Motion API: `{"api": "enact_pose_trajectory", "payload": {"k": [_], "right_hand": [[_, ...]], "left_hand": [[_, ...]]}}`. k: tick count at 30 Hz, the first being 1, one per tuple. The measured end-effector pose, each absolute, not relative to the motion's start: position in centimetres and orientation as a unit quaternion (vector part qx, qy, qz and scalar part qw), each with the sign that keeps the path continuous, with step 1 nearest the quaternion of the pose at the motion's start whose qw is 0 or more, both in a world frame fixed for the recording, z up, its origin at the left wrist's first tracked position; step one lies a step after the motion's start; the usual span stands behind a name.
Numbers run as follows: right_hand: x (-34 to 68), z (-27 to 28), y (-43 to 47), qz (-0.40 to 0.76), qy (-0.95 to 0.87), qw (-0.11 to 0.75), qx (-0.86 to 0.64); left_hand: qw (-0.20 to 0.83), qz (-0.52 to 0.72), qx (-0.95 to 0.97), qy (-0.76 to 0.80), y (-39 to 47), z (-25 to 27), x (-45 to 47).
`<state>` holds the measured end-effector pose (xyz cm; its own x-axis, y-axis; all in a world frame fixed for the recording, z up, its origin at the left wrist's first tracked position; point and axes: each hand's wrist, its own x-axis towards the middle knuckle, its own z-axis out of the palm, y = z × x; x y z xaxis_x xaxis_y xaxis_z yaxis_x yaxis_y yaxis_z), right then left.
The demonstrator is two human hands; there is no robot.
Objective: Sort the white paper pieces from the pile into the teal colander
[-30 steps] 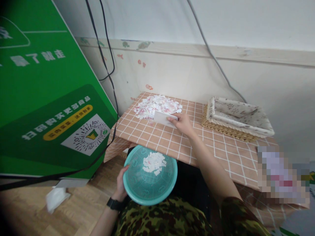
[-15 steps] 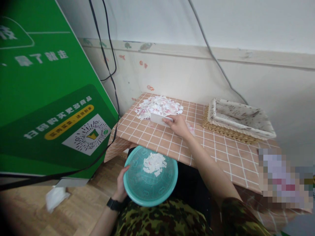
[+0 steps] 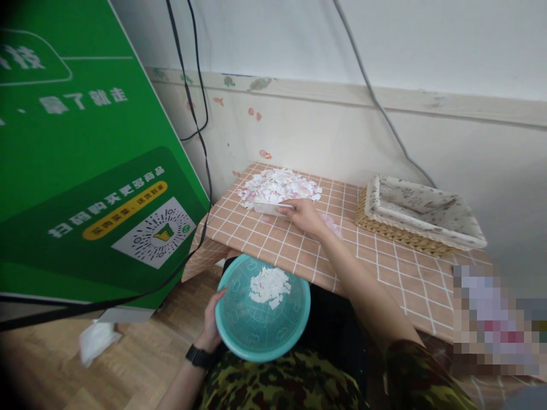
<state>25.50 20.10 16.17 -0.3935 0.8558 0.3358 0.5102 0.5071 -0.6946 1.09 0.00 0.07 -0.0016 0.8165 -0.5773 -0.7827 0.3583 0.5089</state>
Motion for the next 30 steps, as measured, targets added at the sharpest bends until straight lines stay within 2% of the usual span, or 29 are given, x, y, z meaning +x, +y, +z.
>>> {"api": "enact_pose_trajectory", "payload": {"k": [4,9,17,24,30], "right_hand": [[27.1,16.2,20.2,0.286,-0.781,0.338,-0.441],[27.3,15.8,20.0,0.25,-0.77,0.371,-0.455],[28.0,16.1,18.9,0.258,-0.795,0.324,-0.443],[28.2,16.3,17.0,0.234,-0.773,0.351,-0.474],[27.7,16.3,15.0,0.212,-0.792,0.313,-0.48]], "left_hand": [[0.704,0.57,0.023,0.423,0.0,-0.2,1.0],[0.697,0.575,0.024,0.428,0.1,-0.2,1.0],[0.69,0.578,0.011,0.437,0.1,0.1,1.1],[0.69,0.585,0.02,0.426,0.1,0.2,1.2],[0.694,0.579,0.019,0.427,0.1,0.2,1.1]]}}
